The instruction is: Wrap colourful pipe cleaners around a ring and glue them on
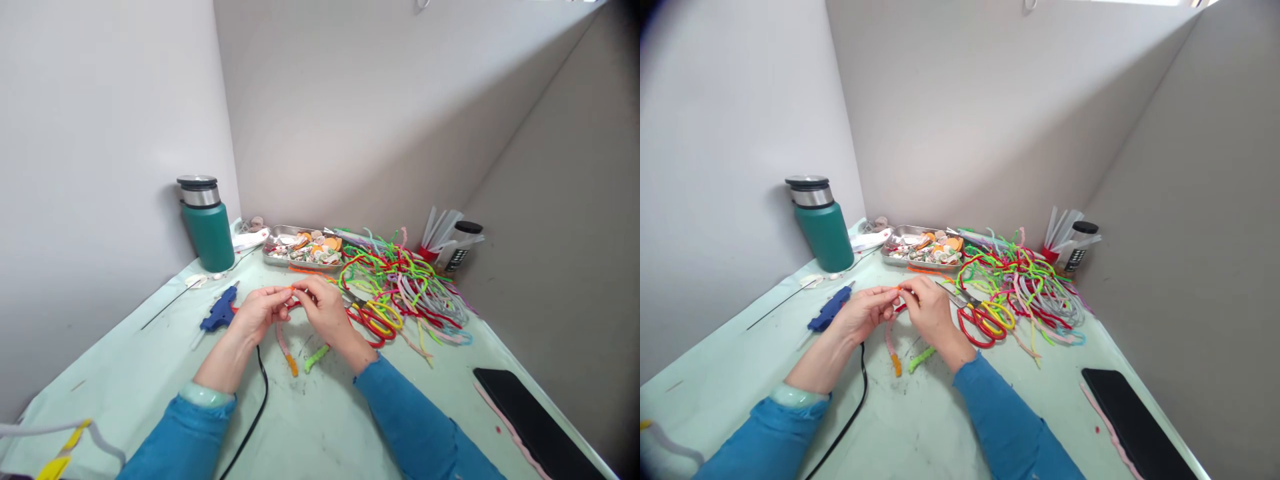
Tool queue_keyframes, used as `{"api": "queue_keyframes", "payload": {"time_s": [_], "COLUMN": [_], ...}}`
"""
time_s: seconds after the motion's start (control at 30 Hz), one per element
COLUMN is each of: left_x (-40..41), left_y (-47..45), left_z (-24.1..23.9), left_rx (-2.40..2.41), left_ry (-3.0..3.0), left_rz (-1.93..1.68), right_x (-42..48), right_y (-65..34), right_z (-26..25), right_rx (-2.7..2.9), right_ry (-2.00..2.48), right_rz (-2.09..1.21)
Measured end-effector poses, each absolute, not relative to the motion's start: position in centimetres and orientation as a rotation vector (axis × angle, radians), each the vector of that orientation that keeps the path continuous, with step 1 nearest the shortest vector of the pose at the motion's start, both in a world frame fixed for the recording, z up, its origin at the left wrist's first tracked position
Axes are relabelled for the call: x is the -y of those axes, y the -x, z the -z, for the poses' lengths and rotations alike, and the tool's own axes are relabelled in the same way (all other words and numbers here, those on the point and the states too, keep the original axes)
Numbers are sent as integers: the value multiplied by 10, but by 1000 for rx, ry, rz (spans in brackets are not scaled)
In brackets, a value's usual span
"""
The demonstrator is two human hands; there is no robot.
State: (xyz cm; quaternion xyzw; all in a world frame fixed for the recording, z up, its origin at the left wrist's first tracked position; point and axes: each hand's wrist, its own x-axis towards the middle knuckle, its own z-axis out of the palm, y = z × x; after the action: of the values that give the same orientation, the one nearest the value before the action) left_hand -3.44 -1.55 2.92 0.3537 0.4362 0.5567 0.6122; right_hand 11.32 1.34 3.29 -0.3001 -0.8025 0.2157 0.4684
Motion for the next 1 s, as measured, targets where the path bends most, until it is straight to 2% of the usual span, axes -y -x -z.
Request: {"api": "queue_keyframes", "payload": {"time_s": [0.3,0.63,1.0], "left_x": [15,17,16], "left_y": [39,41,40], "left_z": [-27,-30,-26], "left_rx": [-885,-830,-761], "left_ry": [-839,-814,-786], "left_rz": [-1222,-1158,-1097], "right_x": [-16,-12,-19], "right_y": [-122,-121,-129], "right_z": [-34,-39,-38], "right_rx": [2154,2075,2229], "right_ry": [627,607,478], "right_rz": [-385,-547,-279]}}
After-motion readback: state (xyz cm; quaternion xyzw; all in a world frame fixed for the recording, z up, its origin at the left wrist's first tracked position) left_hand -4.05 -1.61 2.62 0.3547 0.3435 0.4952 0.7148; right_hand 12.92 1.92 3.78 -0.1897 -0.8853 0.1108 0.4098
